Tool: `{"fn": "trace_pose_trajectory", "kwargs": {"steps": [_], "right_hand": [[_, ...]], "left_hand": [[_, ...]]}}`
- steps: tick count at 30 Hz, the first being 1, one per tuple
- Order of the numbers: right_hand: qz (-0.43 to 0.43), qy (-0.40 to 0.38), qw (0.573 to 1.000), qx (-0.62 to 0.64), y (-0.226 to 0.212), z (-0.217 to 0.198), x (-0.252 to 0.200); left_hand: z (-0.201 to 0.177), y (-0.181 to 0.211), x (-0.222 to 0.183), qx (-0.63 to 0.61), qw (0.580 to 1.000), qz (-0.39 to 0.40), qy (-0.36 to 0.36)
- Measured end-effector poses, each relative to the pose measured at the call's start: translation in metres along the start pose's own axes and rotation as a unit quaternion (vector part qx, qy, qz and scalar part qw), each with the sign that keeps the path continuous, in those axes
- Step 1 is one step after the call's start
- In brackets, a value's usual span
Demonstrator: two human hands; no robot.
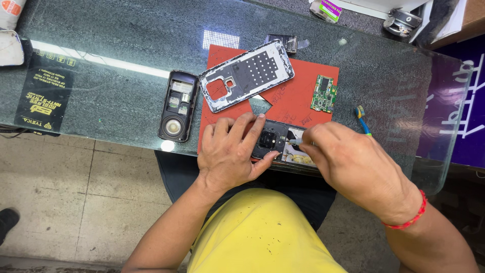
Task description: The person disassembles a mobile phone by removing screws with a screwdriver and prying open the internal components.
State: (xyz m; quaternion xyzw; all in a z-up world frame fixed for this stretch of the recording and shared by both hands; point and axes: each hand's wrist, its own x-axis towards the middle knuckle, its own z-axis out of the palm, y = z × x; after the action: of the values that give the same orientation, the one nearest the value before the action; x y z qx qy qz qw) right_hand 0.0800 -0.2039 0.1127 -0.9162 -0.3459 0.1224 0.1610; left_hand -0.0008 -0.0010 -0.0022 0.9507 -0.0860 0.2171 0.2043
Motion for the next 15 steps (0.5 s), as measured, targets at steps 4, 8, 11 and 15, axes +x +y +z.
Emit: {"fn": "trace_pose_trajectory", "kwargs": {"steps": [4,8,11,15], "right_hand": [[-0.056,-0.012,0.998,0.01,-0.0028,-0.0017,0.001],[-0.013,0.005,1.0,-0.015,-0.0047,-0.0011,0.0057],[-0.029,-0.016,0.999,-0.026,-0.0065,-0.0045,0.005],[-0.023,-0.035,0.999,-0.016,-0.0048,-0.0031,0.0065]], "left_hand": [[0.0011,0.0002,0.0003,-0.003,1.0,-0.001,0.002],[0.0002,0.0005,-0.0007,0.0,1.0,-0.003,0.0],[0.0004,0.0001,-0.0008,0.0,1.0,-0.005,-0.001],[0.0009,0.001,-0.0006,-0.001,1.0,-0.003,0.004]]}}
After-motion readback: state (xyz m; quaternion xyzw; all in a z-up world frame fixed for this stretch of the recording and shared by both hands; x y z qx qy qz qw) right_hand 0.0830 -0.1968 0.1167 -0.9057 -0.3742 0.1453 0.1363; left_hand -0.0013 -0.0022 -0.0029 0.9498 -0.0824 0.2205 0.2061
